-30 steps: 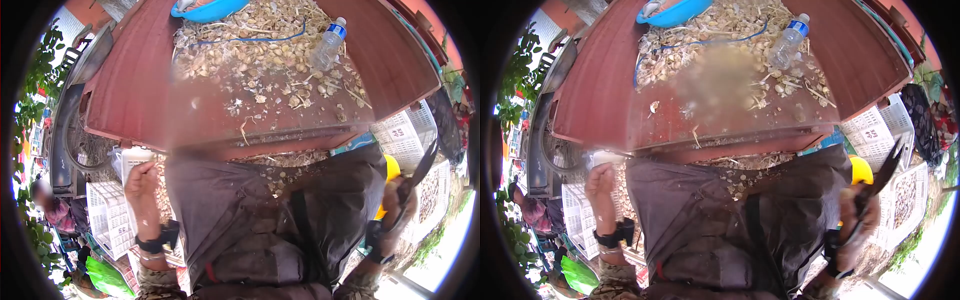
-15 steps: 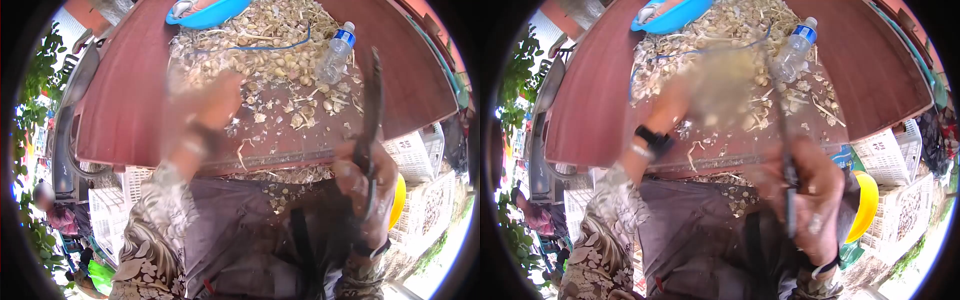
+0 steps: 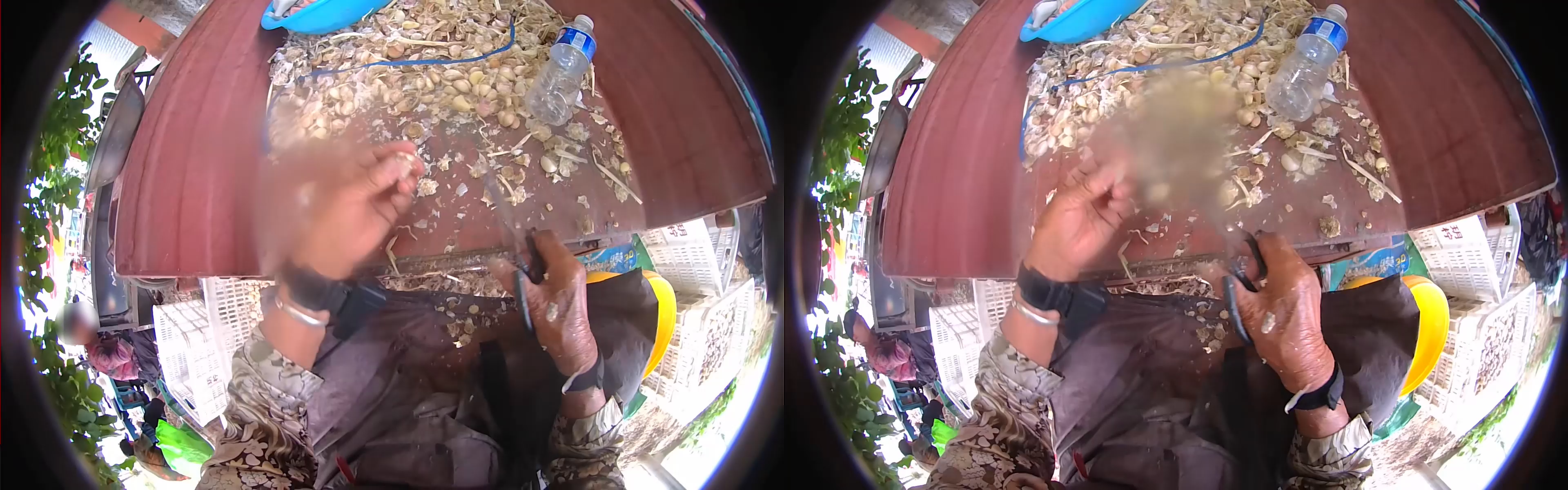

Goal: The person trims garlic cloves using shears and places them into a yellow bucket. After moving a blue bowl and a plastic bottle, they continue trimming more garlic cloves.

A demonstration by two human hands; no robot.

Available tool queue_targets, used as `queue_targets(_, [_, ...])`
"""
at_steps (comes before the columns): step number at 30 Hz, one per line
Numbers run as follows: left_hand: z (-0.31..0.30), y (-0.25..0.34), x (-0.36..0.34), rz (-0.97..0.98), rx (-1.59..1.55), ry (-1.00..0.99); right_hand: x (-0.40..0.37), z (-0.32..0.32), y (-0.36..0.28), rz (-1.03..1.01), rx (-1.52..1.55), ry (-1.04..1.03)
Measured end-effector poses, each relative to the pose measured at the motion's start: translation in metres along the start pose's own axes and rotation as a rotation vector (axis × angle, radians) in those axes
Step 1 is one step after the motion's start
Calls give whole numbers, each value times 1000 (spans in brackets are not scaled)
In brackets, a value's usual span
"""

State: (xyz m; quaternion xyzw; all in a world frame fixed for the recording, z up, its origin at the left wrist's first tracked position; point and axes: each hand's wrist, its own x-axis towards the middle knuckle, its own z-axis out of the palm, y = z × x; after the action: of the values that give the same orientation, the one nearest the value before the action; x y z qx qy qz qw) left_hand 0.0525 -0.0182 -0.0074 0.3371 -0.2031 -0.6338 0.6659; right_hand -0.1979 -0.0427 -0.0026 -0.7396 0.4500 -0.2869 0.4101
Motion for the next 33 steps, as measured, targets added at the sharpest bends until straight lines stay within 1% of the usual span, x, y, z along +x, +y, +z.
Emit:
queue_targets(1, [5,-3,-6,-25,-56,-58,-2,1,-4,-19,-94,-15])
queue_targets(2, [9,-7,-13,-21,-45,-68,-4,5,-2,-102,-118,-15])
queue_targets(5, [18,-12,-29,-30,-48,-88,-9,10,-1,-264,-259,30])
queue_targets(6, [21,-12,-33,-35,-54,-94,-10,10,0,-313,-264,43])
queue_targets(9, [26,-11,-43,-13,-57,-96,-11,7,0,-351,-232,-13])
queue_targets(12, [23,-12,-44,-47,-95,-145,-14,4,-2,-194,-75,-223])
queue_targets(15, [19,-13,-40,-112,-144,-172,-16,9,2,-182,154,-224])
queue_targets(16, [19,-8,-36,-76,-135,-123,-17,12,4,-137,259,-189])
queue_targets(18, [18,2,-30,-15,-124,-22,-15,10,8,51,491,-143])
queue_targets(19, [11,9,-23,3,-109,-6,-12,7,5,148,605,-122])
queue_targets(20, [0,18,-10,21,-93,9,-12,-1,-5,215,618,-93])
queue_targets(21, [-11,25,4,39,-77,26,-9,-5,-8,209,613,-83])
queue_targets(23, [-29,36,31,180,546,87,-6,-8,-8,202,602,-67])
queue_targets(24, [-33,39,50,160,674,187,-6,-7,-6,241,611,-69])
queue_targets(25, [-37,42,69,127,798,286,-5,-6,-3,217,595,-84])
queue_targets(27, [-43,34,107,234,1077,259,-4,-5,1,175,558,-115])
queue_targets(28, [-46,27,121,318,1346,248,-4,-6,-3,237,584,-120])
queue_targets(30, [-52,17,138,488,1885,208,-2,-8,-6,263,581,-109])
queue_targets(33, [-60,11,143,477,1910,177,-1,-9,0,260,542,-95])
